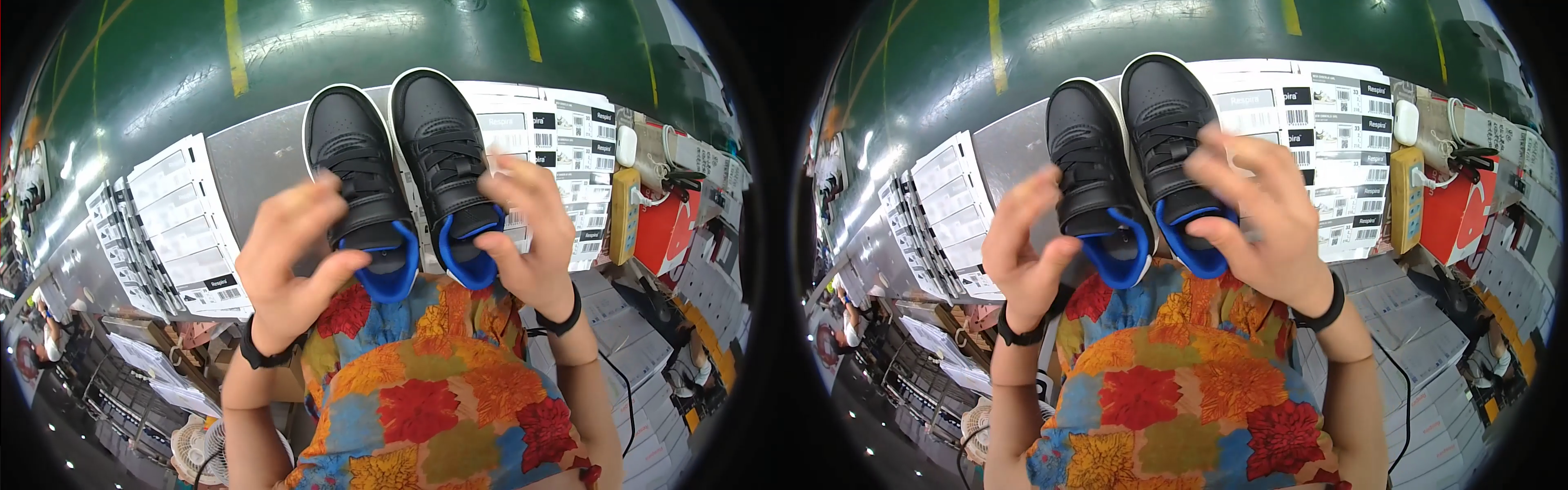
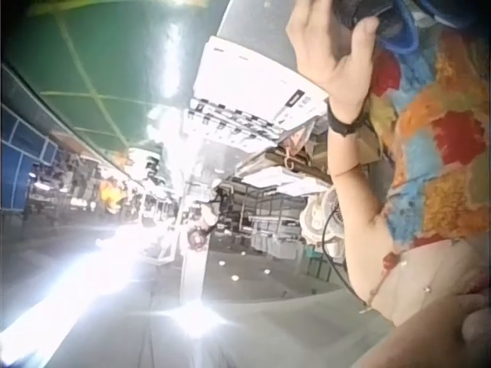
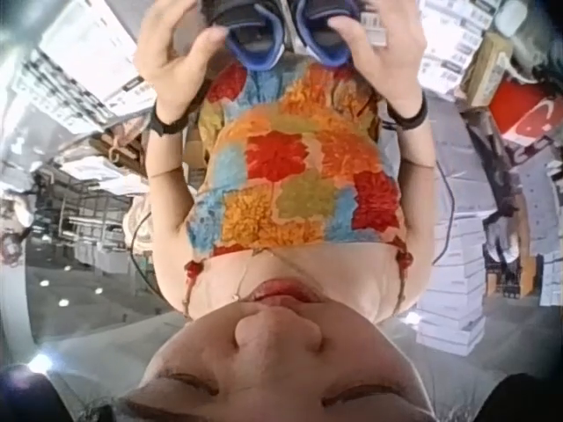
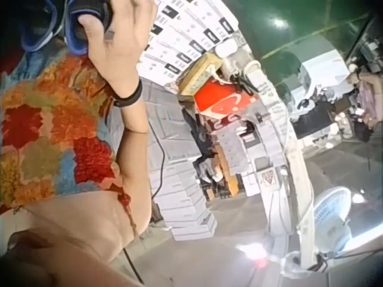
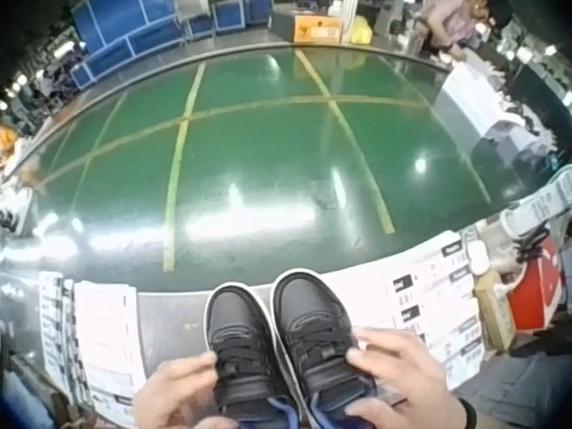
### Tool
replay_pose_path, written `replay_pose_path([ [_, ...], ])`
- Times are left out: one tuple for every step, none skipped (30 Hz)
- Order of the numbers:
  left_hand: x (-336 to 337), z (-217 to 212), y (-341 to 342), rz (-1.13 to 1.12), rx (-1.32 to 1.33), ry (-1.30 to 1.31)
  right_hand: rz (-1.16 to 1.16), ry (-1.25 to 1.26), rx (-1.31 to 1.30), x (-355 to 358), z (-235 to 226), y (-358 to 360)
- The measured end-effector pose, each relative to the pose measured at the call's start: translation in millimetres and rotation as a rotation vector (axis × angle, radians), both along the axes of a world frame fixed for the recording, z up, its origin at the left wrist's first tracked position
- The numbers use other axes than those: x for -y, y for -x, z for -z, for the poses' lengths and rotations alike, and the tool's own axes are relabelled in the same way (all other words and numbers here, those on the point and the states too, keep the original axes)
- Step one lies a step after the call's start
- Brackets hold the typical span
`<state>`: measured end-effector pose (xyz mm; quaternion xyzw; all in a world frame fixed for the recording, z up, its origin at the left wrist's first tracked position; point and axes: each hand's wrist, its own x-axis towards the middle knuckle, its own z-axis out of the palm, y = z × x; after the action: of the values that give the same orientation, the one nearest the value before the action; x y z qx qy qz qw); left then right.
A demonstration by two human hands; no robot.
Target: Inspecting the interior and exterior of shoes on a conveyor belt and applying labels to them.
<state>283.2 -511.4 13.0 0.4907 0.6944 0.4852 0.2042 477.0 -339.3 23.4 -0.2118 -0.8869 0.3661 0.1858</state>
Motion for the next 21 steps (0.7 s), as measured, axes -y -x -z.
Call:
replay_pose_path([
  [6.7,3.3,-4.5,-0.203,0.360,0.049,0.188,0.335,-0.020,8.4,3.0,-4.9],
  [12.7,4.1,-6.7,-0.225,0.618,0.222,0.233,0.503,0.043,12.5,2.7,-10.4],
  [14.9,6.3,-8.0,-0.224,0.619,0.220,0.288,0.674,0.076,15.3,2.6,-13.7],
  [15.9,6.3,-8.9,-0.173,0.675,0.232,0.275,0.664,0.100,16.9,3.0,-14.9],
  [16.8,3.4,-10.0,-0.147,0.789,0.221,0.240,0.823,0.040,17.8,2.5,-15.1],
  [15.0,1.4,-9.9,-0.124,0.902,0.213,0.203,0.992,0.003,17.7,1.4,-14.8],
  [15.0,-4.3,-10.2,-0.126,0.902,0.212,0.201,0.984,-0.019,17.1,-0.1,-14.2],
  [14.4,-10.1,-9.1,-0.110,1.003,0.211,0.207,1.127,-0.061,15.0,-2.1,-14.0],
  [12.7,-14.5,-7.5,-0.092,1.103,0.206,0.209,1.264,-0.121,12.9,-4.5,-14.1],
  [10.9,-18.2,-3.9,-0.074,1.069,0.208,0.222,1.331,-0.183,12.1,-8.0,-14.7],
  [10.6,-23.2,-2.8,-0.073,1.059,0.227,0.223,1.330,-0.157,12.6,-11.2,-15.0],
  [11.2,-28.2,-1.3,-0.078,1.106,0.217,0.227,1.364,-0.220,14.4,-14.8,-15.6],
  [11.5,-31.7,-0.3,-0.083,1.165,0.191,0.235,1.392,-0.277,16.9,-17.7,-15.5],
  [12.5,-35.0,0.5,-0.091,1.148,0.215,0.268,1.414,-0.270,20.1,-21.9,-16.1],
  [13.6,-37.6,0.9,-0.098,1.169,0.215,0.264,1.417,-0.276,23.5,-24.8,-15.8],
  [14.8,-39.8,0.7,-0.100,1.176,0.210,0.278,1.455,-0.305,26.8,-27.9,-15.5],
  [15.9,-41.4,0.2,-0.102,1.192,0.198,0.287,1.488,-0.333,29.6,-30.5,-14.9],
  [16.9,-43.0,-0.6,-0.101,1.187,0.206,0.335,1.465,-0.279,31.8,-33.4,-14.5],
  [17.5,-44.2,-1.4,-0.110,1.198,0.191,0.348,1.465,-0.270,32.7,-35.8,-13.9],
  [18.0,-45.8,-2.3,-0.129,1.222,0.174,0.336,1.466,-0.261,33.4,-37.3,-12.7],
  [18.0,-47.2,-2.7,-0.117,1.207,0.175,0.324,1.466,-0.253,33.5,-39.3,-12.0],
])
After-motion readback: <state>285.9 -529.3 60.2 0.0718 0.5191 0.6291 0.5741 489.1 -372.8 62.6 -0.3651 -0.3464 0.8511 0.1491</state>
